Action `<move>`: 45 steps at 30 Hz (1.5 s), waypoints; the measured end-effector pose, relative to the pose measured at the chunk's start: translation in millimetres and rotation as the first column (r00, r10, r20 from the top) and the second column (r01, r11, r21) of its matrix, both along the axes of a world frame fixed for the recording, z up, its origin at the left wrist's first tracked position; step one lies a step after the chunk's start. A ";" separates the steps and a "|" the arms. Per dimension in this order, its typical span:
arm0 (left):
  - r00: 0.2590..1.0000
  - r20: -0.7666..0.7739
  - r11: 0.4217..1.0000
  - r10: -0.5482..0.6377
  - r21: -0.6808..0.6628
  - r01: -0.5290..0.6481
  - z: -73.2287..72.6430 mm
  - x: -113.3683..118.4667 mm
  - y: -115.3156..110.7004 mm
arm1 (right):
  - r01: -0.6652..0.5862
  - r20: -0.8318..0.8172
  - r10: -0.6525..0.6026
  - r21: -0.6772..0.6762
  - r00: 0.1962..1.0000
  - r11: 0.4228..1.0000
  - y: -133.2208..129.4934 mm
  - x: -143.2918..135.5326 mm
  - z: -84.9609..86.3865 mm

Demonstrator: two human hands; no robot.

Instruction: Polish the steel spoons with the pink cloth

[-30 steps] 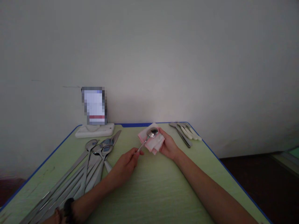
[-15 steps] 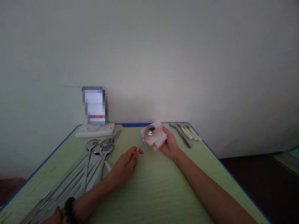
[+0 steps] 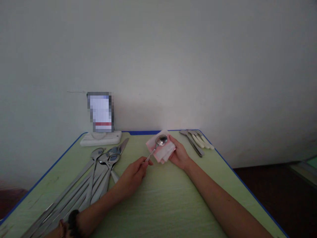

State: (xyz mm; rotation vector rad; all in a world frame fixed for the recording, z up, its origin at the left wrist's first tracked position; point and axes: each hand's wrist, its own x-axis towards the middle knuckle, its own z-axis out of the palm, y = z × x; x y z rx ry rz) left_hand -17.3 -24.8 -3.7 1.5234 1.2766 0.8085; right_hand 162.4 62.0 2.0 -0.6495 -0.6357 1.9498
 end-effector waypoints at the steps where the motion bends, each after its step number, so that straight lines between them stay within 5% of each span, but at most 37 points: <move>1: 1.000 0.003 1.000 0.000 0.001 0.000 -0.1 0.0 0.0 | -0.007 0.006 0.007 0.001 1.000 1.000 -0.2 -0.4 -0.3; 7: 1.000 0.021 1.000 0.005 0.003 -0.005 -0.9 0.7 -0.1 | 0.170 -0.054 -0.170 0.013 0.984 0.985 2.5 0.2 1.1; 12: 1.000 0.009 1.000 -0.002 -0.029 0.002 1.0 1.2 0.0 | 0.026 -0.009 -0.026 0.046 1.000 0.999 0.7 0.9 1.5; 17: 1.000 0.004 1.000 -0.002 -0.031 0.003 2.5 1.3 0.7 | 0.132 -0.085 -0.127 0.053 0.988 0.990 2.3 1.4 3.0; 23: 1.000 0.005 0.999 -0.011 -0.050 0.011 2.9 0.6 0.6 | -0.002 -0.097 0.018 0.159 0.995 0.987 0.8 3.5 4.5; 27: 0.999 0.030 0.997 -0.015 -0.071 0.017 5.1 1.1 -0.4 | 0.018 -0.126 -0.003 0.120 0.992 0.993 1.5 4.0 2.5; 37: 1.000 0.005 0.998 -0.007 -0.066 0.007 1.1 -0.2 -0.1 | 0.006 0.014 -0.010 0.257 1.000 0.966 3.5 1.9 -7.0; 45: 1.000 0.004 0.999 -0.009 -0.041 0.009 -1.0 -0.2 -0.6 | -0.032 0.078 0.014 0.231 0.997 0.972 3.8 1.6 -12.0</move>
